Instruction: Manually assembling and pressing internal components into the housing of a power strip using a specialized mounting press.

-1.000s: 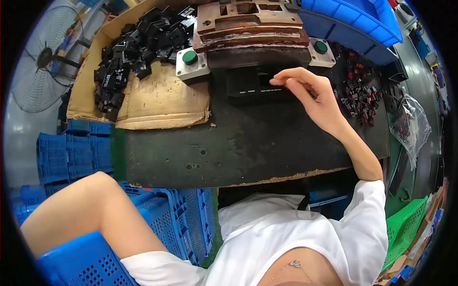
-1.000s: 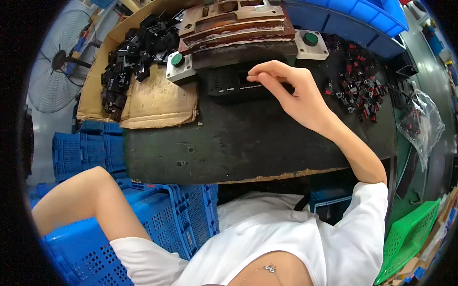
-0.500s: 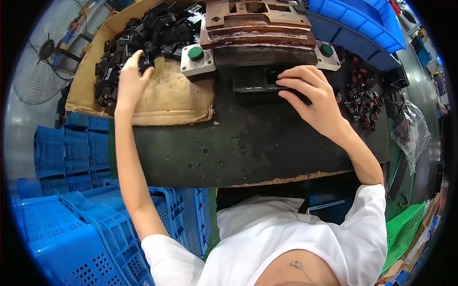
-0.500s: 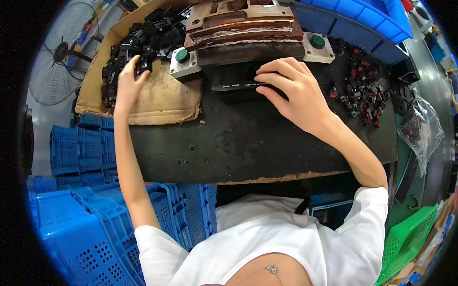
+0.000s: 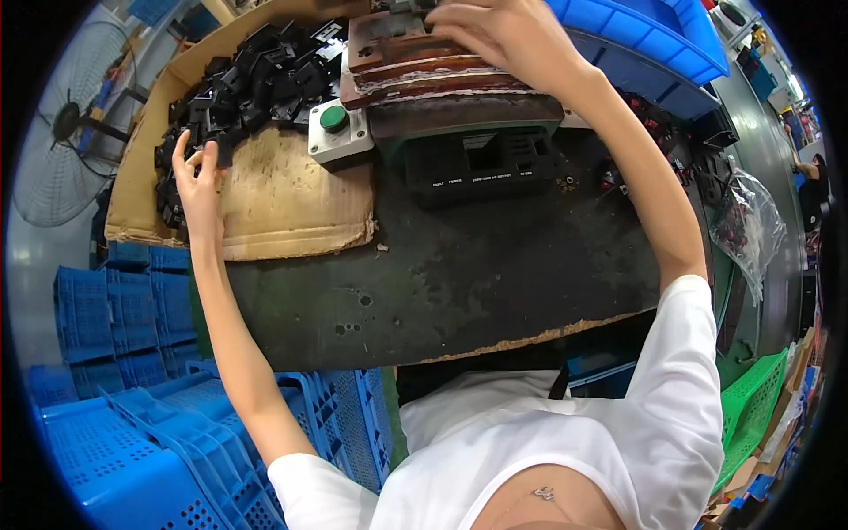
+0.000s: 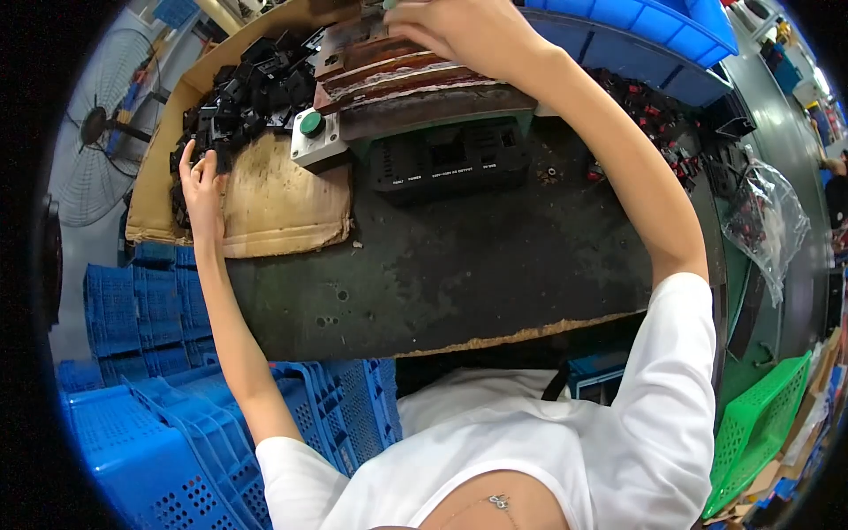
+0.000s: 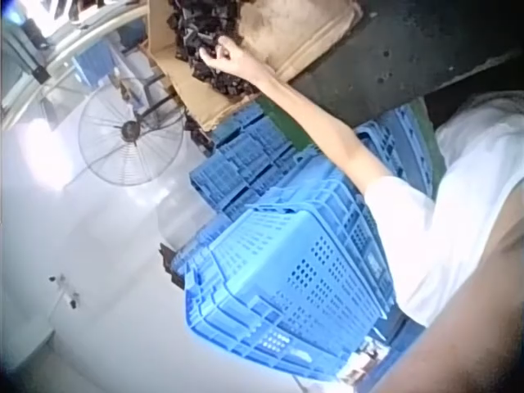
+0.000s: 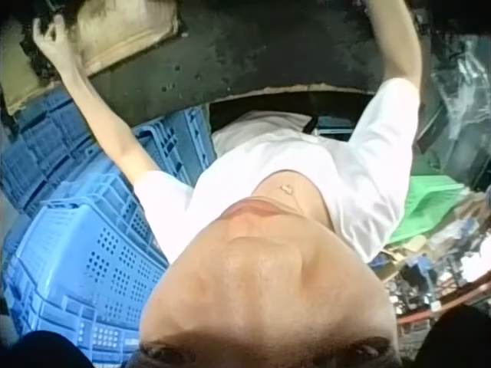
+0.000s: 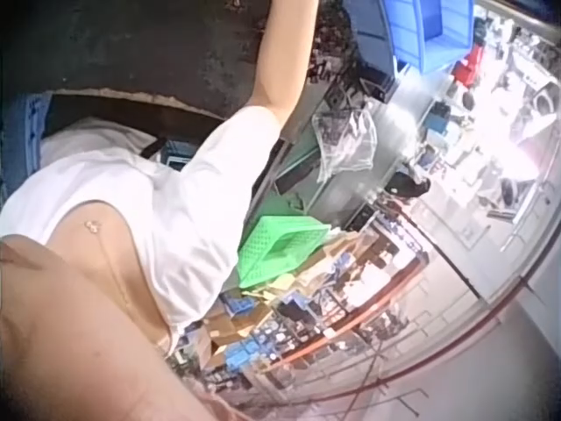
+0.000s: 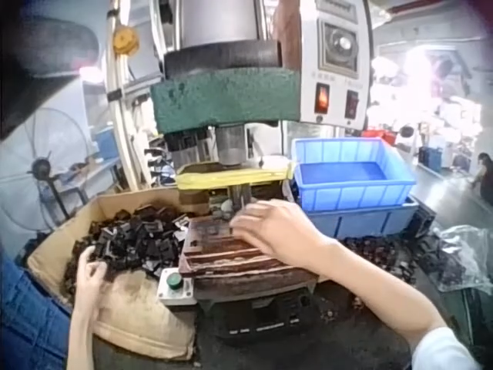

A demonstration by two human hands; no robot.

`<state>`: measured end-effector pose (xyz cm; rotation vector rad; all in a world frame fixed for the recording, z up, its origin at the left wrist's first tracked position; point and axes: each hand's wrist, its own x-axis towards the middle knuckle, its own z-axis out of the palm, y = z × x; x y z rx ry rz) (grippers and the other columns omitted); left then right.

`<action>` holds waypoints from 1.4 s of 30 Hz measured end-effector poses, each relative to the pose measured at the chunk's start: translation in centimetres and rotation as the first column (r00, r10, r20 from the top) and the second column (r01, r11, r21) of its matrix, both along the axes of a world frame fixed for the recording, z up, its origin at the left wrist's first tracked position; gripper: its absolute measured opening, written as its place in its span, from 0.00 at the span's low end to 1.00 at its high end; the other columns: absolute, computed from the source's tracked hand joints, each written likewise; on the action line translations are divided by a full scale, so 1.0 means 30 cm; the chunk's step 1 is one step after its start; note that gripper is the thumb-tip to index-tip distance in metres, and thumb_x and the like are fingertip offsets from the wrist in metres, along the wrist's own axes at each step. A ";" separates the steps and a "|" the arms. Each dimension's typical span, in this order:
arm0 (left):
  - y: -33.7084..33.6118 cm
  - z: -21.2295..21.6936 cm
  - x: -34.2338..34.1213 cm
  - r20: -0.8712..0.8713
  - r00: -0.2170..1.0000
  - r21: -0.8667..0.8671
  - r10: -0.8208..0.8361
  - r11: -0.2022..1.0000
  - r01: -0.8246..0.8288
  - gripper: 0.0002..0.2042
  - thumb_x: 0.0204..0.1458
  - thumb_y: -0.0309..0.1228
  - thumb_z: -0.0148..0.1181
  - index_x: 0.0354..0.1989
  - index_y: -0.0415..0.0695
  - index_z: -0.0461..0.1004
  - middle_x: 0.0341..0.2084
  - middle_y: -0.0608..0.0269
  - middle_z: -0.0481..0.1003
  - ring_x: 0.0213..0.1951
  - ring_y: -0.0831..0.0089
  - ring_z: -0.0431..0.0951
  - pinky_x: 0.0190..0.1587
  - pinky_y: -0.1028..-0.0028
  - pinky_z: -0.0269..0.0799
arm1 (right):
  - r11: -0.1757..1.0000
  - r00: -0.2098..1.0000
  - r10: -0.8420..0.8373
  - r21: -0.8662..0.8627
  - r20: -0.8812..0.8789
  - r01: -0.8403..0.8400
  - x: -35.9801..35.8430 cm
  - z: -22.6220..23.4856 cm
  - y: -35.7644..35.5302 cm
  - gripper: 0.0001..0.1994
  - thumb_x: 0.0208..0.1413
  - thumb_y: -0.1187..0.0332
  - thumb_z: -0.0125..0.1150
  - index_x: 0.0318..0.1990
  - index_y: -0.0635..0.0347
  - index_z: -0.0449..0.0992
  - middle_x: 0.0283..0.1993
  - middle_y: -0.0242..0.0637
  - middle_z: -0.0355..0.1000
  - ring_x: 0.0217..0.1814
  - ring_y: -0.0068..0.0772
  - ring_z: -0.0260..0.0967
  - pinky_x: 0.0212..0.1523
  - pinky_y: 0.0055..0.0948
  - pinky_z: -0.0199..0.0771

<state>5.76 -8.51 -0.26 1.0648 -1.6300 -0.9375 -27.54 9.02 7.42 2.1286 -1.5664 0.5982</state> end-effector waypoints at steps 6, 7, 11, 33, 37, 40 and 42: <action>-0.026 0.005 0.058 -0.564 0.780 0.121 -0.271 0.908 0.402 0.18 0.58 0.32 0.47 0.56 0.41 0.59 0.46 0.56 0.68 0.47 0.68 0.70 0.46 0.75 0.68 | 0.994 0.971 0.032 0.094 0.237 -0.055 0.000 0.018 0.002 0.12 0.50 0.61 0.58 0.33 0.60 0.78 0.33 0.39 0.75 0.38 0.42 0.69 0.43 0.35 0.67; -0.023 0.004 0.044 -0.567 0.776 0.121 -0.276 0.904 0.410 0.18 0.58 0.32 0.47 0.56 0.41 0.59 0.46 0.56 0.68 0.47 0.68 0.70 0.46 0.75 0.68 | 0.994 0.961 0.000 0.103 0.277 -0.030 -0.007 0.017 0.011 0.12 0.50 0.60 0.58 0.33 0.61 0.78 0.33 0.40 0.75 0.38 0.43 0.69 0.43 0.35 0.67; -0.031 -0.021 0.026 -0.712 0.560 0.028 -0.423 0.780 0.625 0.14 0.54 0.25 0.51 0.47 0.32 0.64 0.43 0.54 0.70 0.49 0.62 0.71 0.53 0.73 0.67 | 0.998 0.876 0.048 -0.049 0.479 -0.028 -0.024 0.001 0.084 0.10 0.50 0.66 0.59 0.37 0.63 0.76 0.36 0.45 0.74 0.38 0.41 0.70 0.40 0.32 0.69; 0.165 0.098 -0.257 0.002 0.919 -0.200 -0.395 0.900 0.388 0.22 0.46 0.24 0.62 0.52 0.37 0.67 0.39 0.62 0.73 0.38 0.79 0.72 0.41 0.80 0.66 | 0.768 0.845 -0.352 0.640 0.401 0.016 -0.283 -0.191 0.509 0.10 0.47 0.70 0.62 0.34 0.68 0.75 0.29 0.39 0.74 0.30 0.27 0.71 0.34 0.24 0.70; 0.250 0.190 -0.429 0.305 0.874 -0.603 -0.378 0.634 0.484 0.22 0.45 0.27 0.63 0.50 0.39 0.69 0.38 0.60 0.74 0.38 0.77 0.72 0.39 0.78 0.68 | 0.833 0.772 -0.312 0.551 0.554 -0.058 -0.327 -0.247 0.514 0.11 0.49 0.67 0.61 0.35 0.65 0.75 0.30 0.37 0.74 0.35 0.26 0.71 0.38 0.25 0.70; 0.267 0.228 -0.544 0.362 0.831 -0.595 -0.422 0.582 0.554 0.20 0.44 0.29 0.64 0.47 0.38 0.70 0.42 0.55 0.73 0.41 0.69 0.74 0.41 0.72 0.71 | 0.900 0.466 -0.163 0.325 0.870 -0.292 -0.342 -0.232 0.502 0.10 0.55 0.66 0.57 0.38 0.65 0.70 0.32 0.31 0.71 0.35 0.19 0.67 0.39 0.20 0.68; 0.231 0.236 -0.577 0.426 0.846 -0.681 -0.321 0.502 0.533 0.20 0.42 0.27 0.64 0.46 0.40 0.71 0.43 0.53 0.73 0.41 0.62 0.74 0.41 0.72 0.71 | 0.930 0.360 -0.076 0.196 0.930 -0.310 -0.309 -0.188 0.505 0.09 0.54 0.67 0.58 0.37 0.63 0.70 0.33 0.29 0.70 0.36 0.16 0.66 0.40 0.18 0.66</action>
